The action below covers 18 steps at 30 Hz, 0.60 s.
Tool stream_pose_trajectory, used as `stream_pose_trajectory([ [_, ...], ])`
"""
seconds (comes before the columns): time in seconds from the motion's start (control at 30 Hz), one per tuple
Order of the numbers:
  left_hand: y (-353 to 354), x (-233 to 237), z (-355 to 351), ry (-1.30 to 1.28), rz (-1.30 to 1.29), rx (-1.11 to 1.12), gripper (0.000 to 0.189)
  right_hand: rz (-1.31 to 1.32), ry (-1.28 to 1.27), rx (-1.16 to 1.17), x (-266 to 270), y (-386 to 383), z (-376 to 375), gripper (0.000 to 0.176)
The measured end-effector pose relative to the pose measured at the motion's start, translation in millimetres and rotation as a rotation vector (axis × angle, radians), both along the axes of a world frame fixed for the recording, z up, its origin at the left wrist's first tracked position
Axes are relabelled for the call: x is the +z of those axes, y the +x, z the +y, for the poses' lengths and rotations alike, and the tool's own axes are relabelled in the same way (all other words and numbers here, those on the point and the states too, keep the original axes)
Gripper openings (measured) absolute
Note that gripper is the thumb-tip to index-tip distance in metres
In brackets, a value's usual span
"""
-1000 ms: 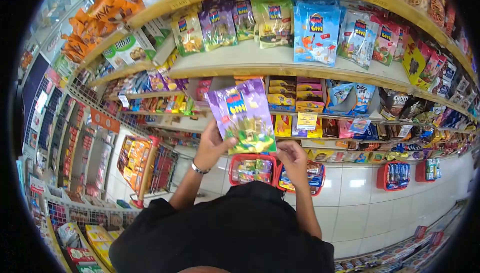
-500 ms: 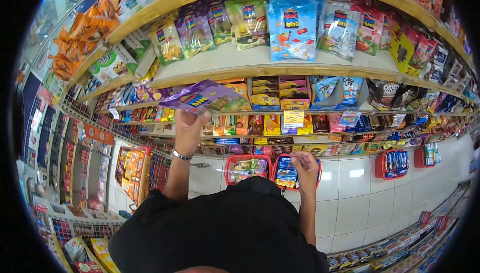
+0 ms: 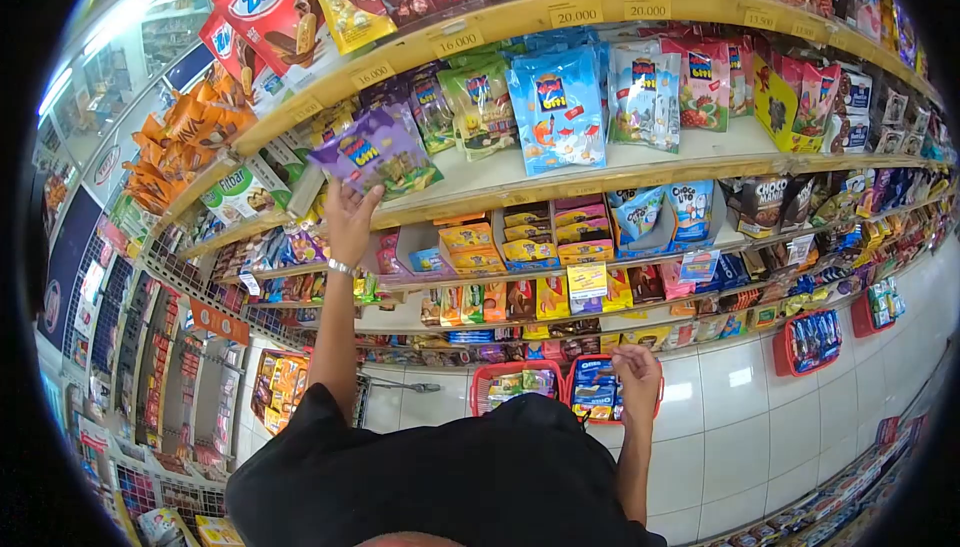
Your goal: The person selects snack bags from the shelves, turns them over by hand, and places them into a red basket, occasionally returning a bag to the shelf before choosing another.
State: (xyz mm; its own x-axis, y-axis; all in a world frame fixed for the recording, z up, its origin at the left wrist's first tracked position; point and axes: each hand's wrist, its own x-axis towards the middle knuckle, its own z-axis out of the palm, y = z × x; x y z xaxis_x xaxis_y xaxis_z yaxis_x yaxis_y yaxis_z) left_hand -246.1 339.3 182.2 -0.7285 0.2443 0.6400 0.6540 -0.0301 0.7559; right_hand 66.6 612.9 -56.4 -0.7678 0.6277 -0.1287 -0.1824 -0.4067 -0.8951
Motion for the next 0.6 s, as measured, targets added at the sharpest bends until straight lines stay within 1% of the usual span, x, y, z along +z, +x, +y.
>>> stream_pose_trajectory([
  [0.03, -11.5, 1.1, -0.6, -0.057, -0.007, 0.017, 0.047, 0.007, 0.002, 0.002, -4.5, 0.0, 1.9, 0.022],
  [0.07, -31.0, -2.9, -2.1, -0.061, -0.023, 0.002, 0.05, -0.002, 0.027, -0.007, -12.0, -0.8, 4.5, 0.022],
  [0.1, -39.3, 0.0, -0.4, -0.061, -0.02, 0.004, 0.05, -0.014, 0.052, -0.017, -17.4, -1.3, 5.9, 0.022],
  [0.17, -54.9, 6.1, 6.0, -0.103, -0.183, 0.039, 0.056, -0.008, 0.039, -0.018, -22.3, -2.2, 7.0, 0.022],
  [0.2, -74.8, 1.8, 3.9, -0.159, -0.195, 0.024, 0.062, -0.01, 0.043, -0.001, -26.1, -1.9, 7.8, 0.021],
  [0.23, -84.0, 0.7, 7.3, -0.16, -0.194, 0.021, 0.062, -0.009, 0.048, 0.016, -28.1, -2.3, 9.1, 0.021],
  [0.3, -102.8, -1.6, 13.9, -0.23, -0.067, 0.035, 0.064, -0.016, 0.037, 0.005, -29.1, -2.5, 10.2, 0.021],
  [0.33, -119.0, -9.5, 16.6, -0.268, 0.065, 0.086, 0.067, -0.03, 0.023, -0.001, -30.0, -0.3, 9.4, 0.021],
  [0.47, -161.2, -26.8, 24.8, -0.354, 0.099, 0.093, 0.074, -0.007, -0.001, 0.005, -30.0, 7.9, 10.1, 0.022],
  [0.53, -163.0, -24.7, 35.7, -0.44, 0.188, 0.237, 0.081, -0.021, 0.008, -0.017, -41.8, 13.8, 11.4, 0.022],
  [0.57, -161.6, -27.1, 39.8, -0.442, 0.183, 0.223, 0.081, -0.032, 0.024, -0.028, -47.5, 17.9, 11.8, 0.022],
  [0.6, -134.5, -10.0, 50.0, -0.519, 0.233, 0.361, 0.083, -0.042, 0.023, -0.049, -50.9, 22.3, 11.7, 0.021],
])
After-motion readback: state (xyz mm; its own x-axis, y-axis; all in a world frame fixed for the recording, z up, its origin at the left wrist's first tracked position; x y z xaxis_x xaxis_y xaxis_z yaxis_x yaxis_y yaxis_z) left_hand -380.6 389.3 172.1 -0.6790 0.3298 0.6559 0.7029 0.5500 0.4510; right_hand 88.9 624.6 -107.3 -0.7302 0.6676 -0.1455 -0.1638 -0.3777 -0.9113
